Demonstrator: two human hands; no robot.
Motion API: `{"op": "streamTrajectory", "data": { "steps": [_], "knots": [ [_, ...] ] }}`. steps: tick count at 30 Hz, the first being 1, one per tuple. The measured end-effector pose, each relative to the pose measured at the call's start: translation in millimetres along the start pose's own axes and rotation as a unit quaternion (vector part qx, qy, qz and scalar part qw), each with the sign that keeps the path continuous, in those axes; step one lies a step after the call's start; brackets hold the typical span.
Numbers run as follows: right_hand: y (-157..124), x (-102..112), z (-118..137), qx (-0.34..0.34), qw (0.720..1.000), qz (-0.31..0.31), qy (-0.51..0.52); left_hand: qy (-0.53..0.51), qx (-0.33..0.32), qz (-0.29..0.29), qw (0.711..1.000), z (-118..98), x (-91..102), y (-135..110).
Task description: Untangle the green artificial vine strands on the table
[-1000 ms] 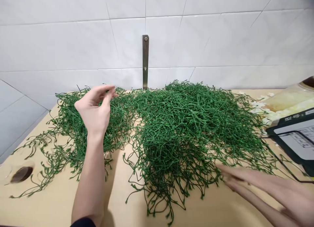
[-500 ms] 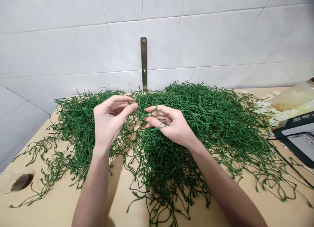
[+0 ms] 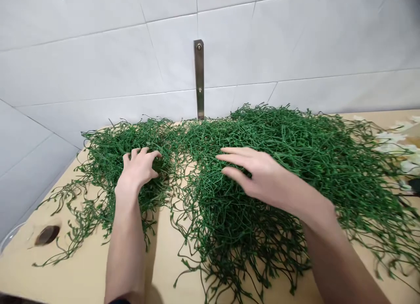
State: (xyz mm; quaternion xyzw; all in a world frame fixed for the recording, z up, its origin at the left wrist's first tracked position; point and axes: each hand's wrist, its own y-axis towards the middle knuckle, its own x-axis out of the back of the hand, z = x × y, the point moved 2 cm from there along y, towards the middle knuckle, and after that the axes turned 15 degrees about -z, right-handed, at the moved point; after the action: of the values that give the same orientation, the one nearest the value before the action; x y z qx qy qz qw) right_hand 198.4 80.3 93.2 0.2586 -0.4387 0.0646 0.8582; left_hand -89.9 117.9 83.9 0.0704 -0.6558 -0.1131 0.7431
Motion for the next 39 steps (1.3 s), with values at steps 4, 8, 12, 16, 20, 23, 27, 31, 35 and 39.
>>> {"op": "streamTrajectory", "data": {
  "steps": [4, 8, 12, 16, 20, 23, 27, 31, 35, 39],
  "knots": [
    [5, -45, 18, 0.071, 0.978, 0.193, 0.032, -0.016, 0.045, -0.077, 0.996, 27, 1.4, 0],
    [7, -67, 3, 0.074, 0.975, 0.204, -0.049, -0.089, 0.12, -0.223, 0.963, 48, 17.0, -3],
    [5, -61, -15, 0.057, 0.98, 0.174, -0.082, -0.153, 0.121, -0.294, 0.936, 52, 26.7, -5],
    [4, -46, -8, 0.053, 0.983, 0.17, -0.047, -0.162, 0.095, -0.317, 0.93, 41, 35.2, -6],
    [1, -39, 29, 0.091, 0.991, 0.099, 0.019, -0.127, 0.065, -0.202, 0.969, 25, 40.8, -7],
    [-8, -62, 61, 0.196, 0.972, 0.116, 0.057, -0.131, 0.024, -0.127, 0.983, 14, 41.7, -5],
    [-16, -104, 77, 0.27, 0.954, 0.128, 0.0, -0.156, -0.018, -0.045, 0.987, 5, 37.0, -1],
    [-5, -95, 69, 0.277, 0.958, 0.068, 0.043, -0.153, -0.016, 0.02, 0.988, 12, 27.7, 2],
    [11, -47, 56, 0.226, 0.97, -0.053, 0.066, -0.151, 0.037, 0.019, 0.988, 31, 20.9, 3],
    [16, -9, 41, 0.173, 0.962, -0.196, 0.075, -0.165, 0.066, 0.024, 0.984, 40, 17.7, 3]
  ]
}}
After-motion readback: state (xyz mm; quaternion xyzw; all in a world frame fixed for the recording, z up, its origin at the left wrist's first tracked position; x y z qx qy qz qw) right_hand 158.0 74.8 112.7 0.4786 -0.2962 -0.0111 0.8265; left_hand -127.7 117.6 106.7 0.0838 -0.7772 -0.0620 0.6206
